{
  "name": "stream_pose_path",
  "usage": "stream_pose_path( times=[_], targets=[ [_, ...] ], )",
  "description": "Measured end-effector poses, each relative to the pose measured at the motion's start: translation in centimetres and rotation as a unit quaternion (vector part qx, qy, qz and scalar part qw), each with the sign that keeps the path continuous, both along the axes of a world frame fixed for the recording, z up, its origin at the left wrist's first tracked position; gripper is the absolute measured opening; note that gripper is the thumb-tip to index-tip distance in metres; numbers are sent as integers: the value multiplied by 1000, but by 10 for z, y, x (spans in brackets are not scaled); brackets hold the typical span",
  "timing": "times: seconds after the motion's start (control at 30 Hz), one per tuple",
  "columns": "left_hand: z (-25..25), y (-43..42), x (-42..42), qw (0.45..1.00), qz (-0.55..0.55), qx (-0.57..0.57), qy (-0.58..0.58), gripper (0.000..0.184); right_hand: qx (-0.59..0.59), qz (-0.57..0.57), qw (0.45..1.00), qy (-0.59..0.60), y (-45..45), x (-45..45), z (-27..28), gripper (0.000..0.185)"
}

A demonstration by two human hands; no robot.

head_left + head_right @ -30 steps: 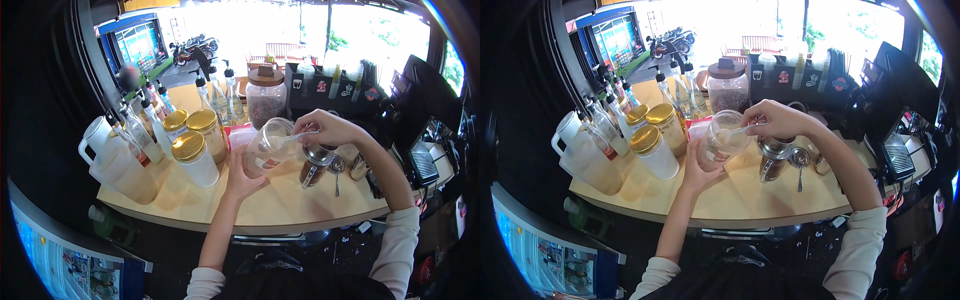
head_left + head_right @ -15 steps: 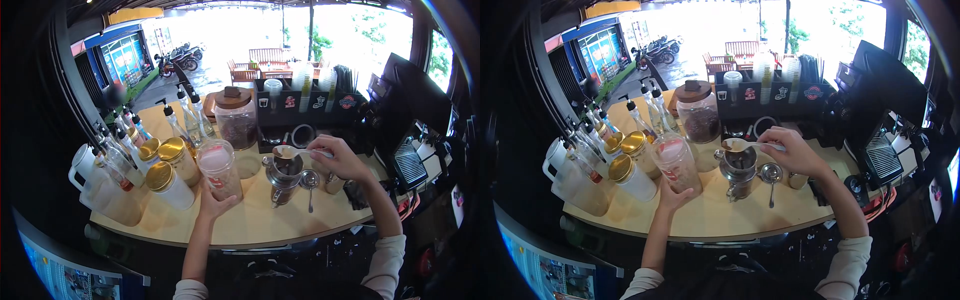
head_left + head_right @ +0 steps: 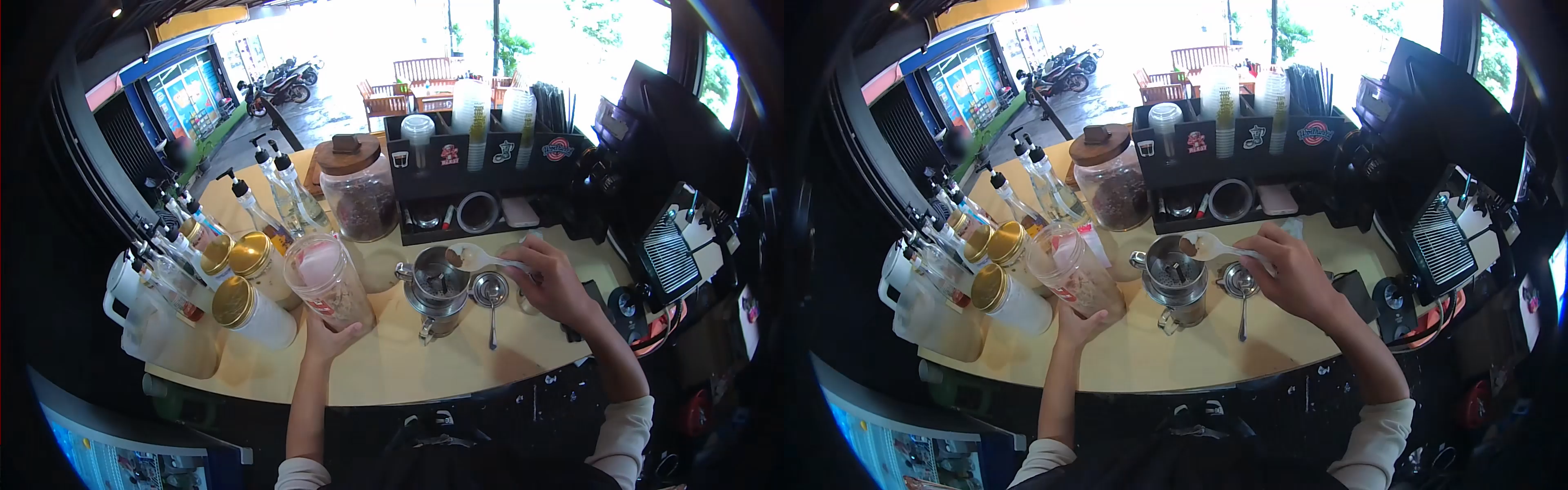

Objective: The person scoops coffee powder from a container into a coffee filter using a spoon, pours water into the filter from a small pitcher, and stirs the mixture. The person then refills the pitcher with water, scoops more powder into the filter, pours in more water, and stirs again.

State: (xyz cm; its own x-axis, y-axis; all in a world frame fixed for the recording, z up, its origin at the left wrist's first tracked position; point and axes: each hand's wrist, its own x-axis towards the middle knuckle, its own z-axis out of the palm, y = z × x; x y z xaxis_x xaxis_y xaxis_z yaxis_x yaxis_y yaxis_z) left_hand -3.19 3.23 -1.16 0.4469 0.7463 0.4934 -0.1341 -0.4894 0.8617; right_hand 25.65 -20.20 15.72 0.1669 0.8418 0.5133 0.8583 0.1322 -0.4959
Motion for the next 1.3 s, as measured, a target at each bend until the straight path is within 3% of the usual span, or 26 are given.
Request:
stream_pose_path(
  times=[0.17, 0.23, 0.57, 0.63, 1.3],
  targets=[
    [-4, 2, -1, 998, -30, -56, 5, 76, 27, -11, 1000, -12, 5, 1, -2, 16],
    [-9, 8, -4, 998, -39, -24, 47, 91, 30, -16, 999, -20, 9, 0, -4, 16],
    [-13, 8, -4, 998, -40, -31, 49, 91, 61, -25, 997, -46, 18, -2, -13, 19],
    [-5, 2, 0, 1000, -7, -6, 3, 73, 72, -28, 996, -55, 17, -1, -13, 20],
    [-3, 2, -2, 999, -11, -4, 41, 87, 77, -38, 996, -22, -11, -3, -29, 30]
  ],
)
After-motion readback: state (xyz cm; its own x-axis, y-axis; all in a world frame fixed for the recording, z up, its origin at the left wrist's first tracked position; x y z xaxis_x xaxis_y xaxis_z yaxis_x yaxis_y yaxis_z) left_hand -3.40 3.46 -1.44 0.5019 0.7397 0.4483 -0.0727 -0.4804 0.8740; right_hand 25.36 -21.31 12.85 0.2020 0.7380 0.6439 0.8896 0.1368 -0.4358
